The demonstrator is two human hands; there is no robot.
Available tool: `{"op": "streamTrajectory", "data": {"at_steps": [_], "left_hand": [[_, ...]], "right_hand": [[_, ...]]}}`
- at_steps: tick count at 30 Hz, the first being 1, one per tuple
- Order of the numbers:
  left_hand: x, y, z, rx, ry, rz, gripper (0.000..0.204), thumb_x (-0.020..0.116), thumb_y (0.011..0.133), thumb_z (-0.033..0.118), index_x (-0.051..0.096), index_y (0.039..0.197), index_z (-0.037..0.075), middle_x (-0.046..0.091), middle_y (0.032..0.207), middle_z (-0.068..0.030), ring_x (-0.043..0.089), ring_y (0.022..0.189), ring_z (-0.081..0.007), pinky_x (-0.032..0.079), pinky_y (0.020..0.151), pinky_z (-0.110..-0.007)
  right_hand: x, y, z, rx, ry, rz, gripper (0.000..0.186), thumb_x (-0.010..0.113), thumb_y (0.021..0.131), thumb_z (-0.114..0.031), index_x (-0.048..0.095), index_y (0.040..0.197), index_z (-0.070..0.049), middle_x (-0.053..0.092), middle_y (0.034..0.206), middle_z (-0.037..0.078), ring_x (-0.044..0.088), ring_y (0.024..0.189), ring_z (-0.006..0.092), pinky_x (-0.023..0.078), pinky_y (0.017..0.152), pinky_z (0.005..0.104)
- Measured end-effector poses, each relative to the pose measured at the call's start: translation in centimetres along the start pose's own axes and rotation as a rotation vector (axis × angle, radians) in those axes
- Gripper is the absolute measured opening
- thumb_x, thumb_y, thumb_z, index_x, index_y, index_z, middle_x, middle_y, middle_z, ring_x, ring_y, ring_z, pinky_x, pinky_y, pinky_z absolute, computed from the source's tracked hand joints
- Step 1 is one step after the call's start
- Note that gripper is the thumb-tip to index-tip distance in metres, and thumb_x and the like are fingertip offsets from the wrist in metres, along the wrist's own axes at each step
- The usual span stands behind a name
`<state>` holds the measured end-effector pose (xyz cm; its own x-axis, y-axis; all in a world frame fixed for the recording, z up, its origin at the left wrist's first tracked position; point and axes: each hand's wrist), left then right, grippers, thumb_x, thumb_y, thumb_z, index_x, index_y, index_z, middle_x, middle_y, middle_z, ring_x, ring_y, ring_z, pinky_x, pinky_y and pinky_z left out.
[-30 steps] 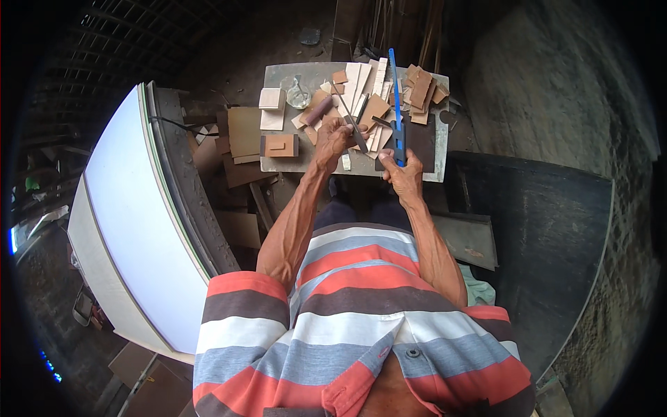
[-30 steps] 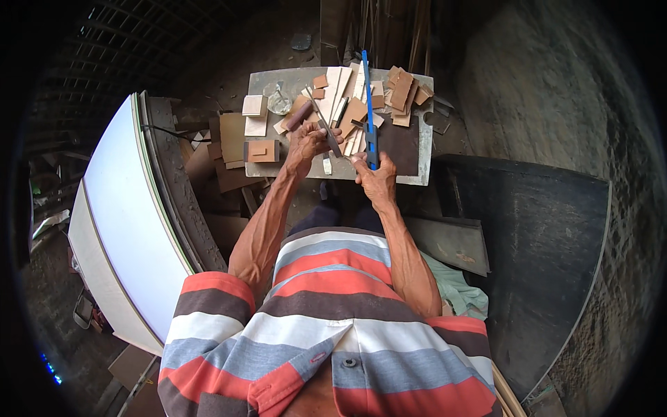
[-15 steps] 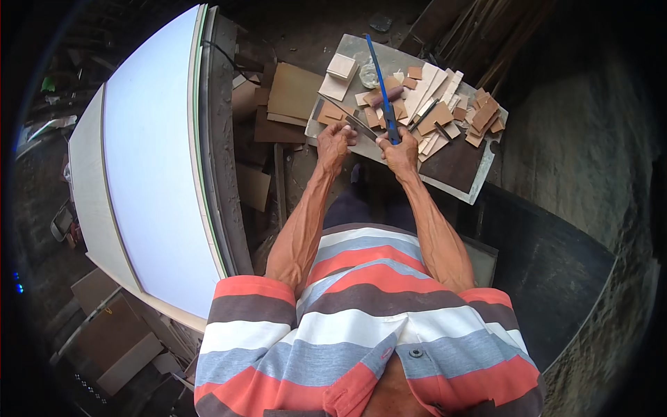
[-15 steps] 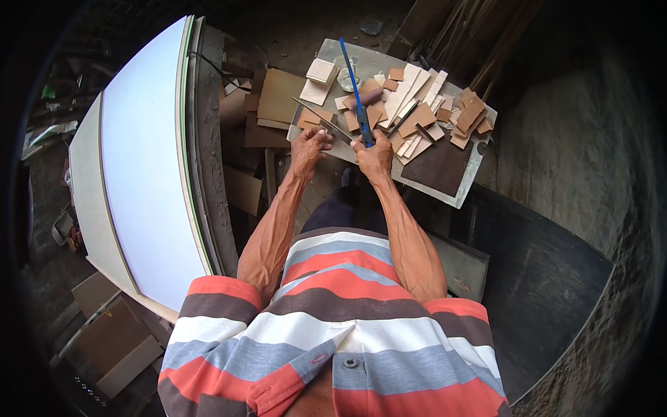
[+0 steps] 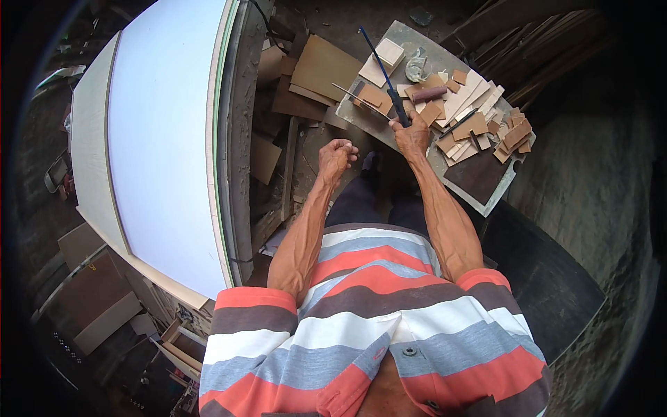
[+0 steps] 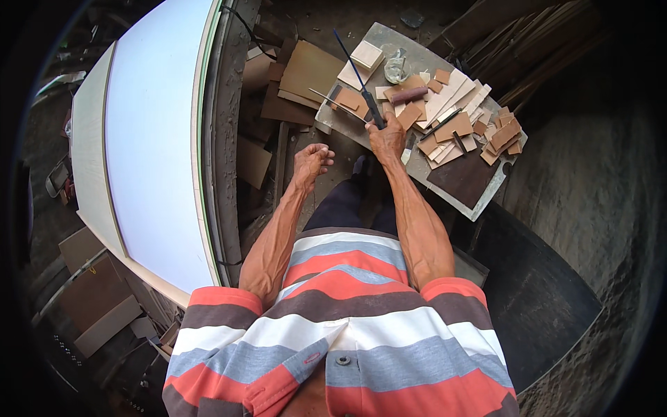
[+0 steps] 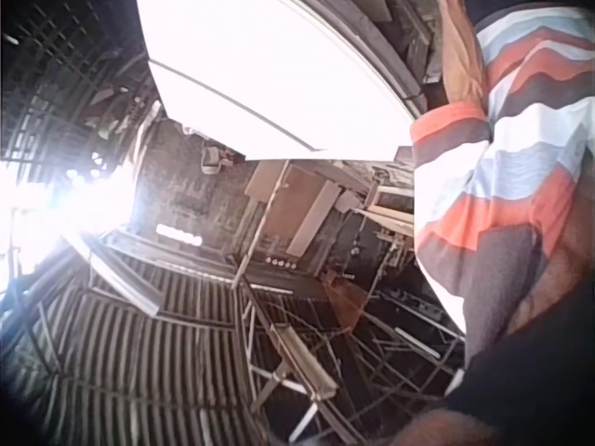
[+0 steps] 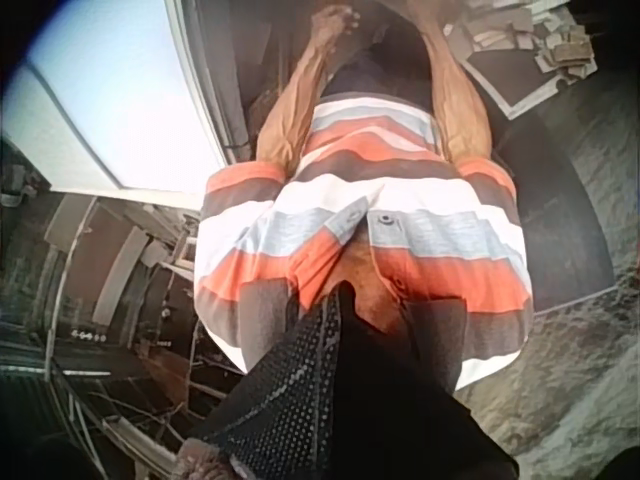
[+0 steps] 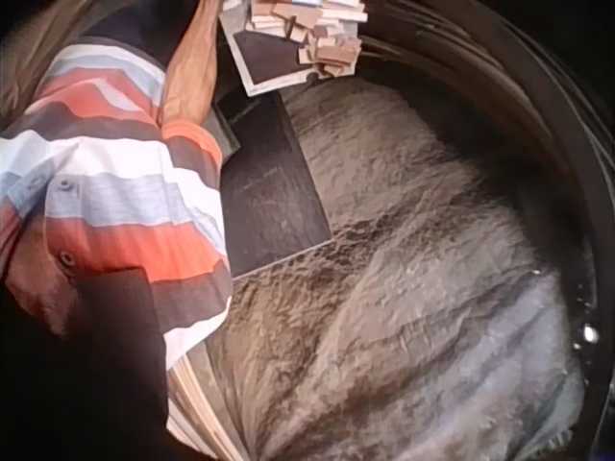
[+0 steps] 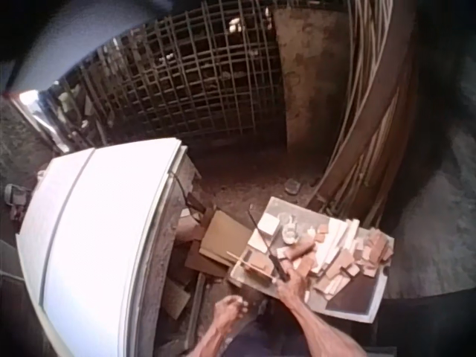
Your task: The person uses a hand saw to cut small wooden pieces on a workbench. They repeatedly position the wood, saw through it, and then inspect the cut pieces, occasionally sanding them with a sanding block.
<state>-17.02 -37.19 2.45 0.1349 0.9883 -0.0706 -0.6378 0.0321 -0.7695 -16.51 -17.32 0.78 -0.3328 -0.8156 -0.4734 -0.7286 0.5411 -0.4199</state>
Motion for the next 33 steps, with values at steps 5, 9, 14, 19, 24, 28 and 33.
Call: {"op": "streamTrajectory", "data": {"at_steps": [5,9,14,19,24,28,33], "left_hand": [[-0.3,0.2,0.1,0.002,0.000,-0.009,0.012,0.060,0.093,0.016,0.063,0.100,0.006,0.069,0.087,-0.0030,0.062,0.069,-0.0076,0.046,0.056,-0.020],[0.3,0.2,1.2,0.021,0.034,-0.023,0.012,0.060,0.093,0.015,0.063,0.100,0.005,0.069,0.087,-0.0036,0.062,0.069,-0.0078,0.046,0.056,-0.020],[1.2,0.2,2.5,0.045,0.051,-0.046,0.012,0.059,0.093,0.014,0.063,0.100,0.005,0.069,0.087,-0.0039,0.062,0.070,-0.0083,0.046,0.057,-0.021],[0.5,0.0,1.7,0.056,0.042,-0.044,0.012,0.059,0.093,0.013,0.063,0.101,0.005,0.069,0.087,-0.0038,0.062,0.070,-0.0086,0.047,0.057,-0.021],[-0.8,-0.3,-0.2,0.035,0.020,-0.037,0.012,0.060,0.093,0.013,0.064,0.100,0.005,0.069,0.087,-0.0039,0.063,0.070,-0.0085,0.047,0.057,-0.021],[-0.8,-0.9,-0.2,0.025,0.059,-0.018,0.011,0.059,0.092,0.013,0.064,0.099,0.005,0.069,0.086,-0.0034,0.063,0.071,-0.0083,0.047,0.057,-0.021],[0.9,-1.1,1.8,0.113,0.089,-0.081,0.021,0.060,0.092,0.015,0.061,0.110,0.004,0.069,0.096,-0.0062,0.065,0.077,-0.0115,0.050,0.063,-0.025]], "right_hand": [[0.9,0.3,0.6,-0.002,0.026,0.017,0.017,0.075,0.072,-0.018,0.065,0.080,-0.007,0.067,0.075,0.012,0.065,0.073,0.0265,0.049,0.070,0.0375],[0.7,-0.1,0.8,0.035,0.074,0.013,0.017,0.074,0.072,-0.016,0.064,0.080,-0.006,0.067,0.075,0.011,0.066,0.074,0.0262,0.049,0.070,0.0371],[0.7,-0.3,0.0,0.023,0.073,0.040,0.016,0.074,0.072,-0.016,0.064,0.080,-0.007,0.066,0.074,0.011,0.065,0.073,0.0251,0.048,0.069,0.0367],[0.6,0.2,-0.8,-0.057,-0.009,0.033,0.016,0.075,0.072,-0.016,0.064,0.080,-0.007,0.065,0.074,0.009,0.064,0.072,0.0245,0.048,0.070,0.0361],[0.9,-0.1,-1.1,-0.054,-0.025,0.021,0.016,0.075,0.072,-0.016,0.064,0.082,-0.008,0.066,0.077,0.009,0.064,0.074,0.0246,0.047,0.072,0.0356],[1.4,0.3,0.2,-0.063,0.039,0.026,0.018,0.075,0.072,-0.014,0.064,0.083,-0.006,0.066,0.076,0.008,0.064,0.069,0.0223,0.048,0.068,0.0339],[-1.2,-2.5,-1.3,0.049,0.271,-0.037,0.017,0.075,0.075,-0.011,0.063,0.083,-0.002,0.064,0.070,0.005,0.058,0.054,0.0134,0.046,0.053,0.0278]]}}
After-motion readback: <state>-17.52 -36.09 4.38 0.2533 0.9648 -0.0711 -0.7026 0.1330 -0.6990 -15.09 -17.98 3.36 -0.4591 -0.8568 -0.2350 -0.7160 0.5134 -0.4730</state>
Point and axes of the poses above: each hand's wrist, its own y-axis towards the middle knuckle, its own x-axis out of the palm, z = x × y
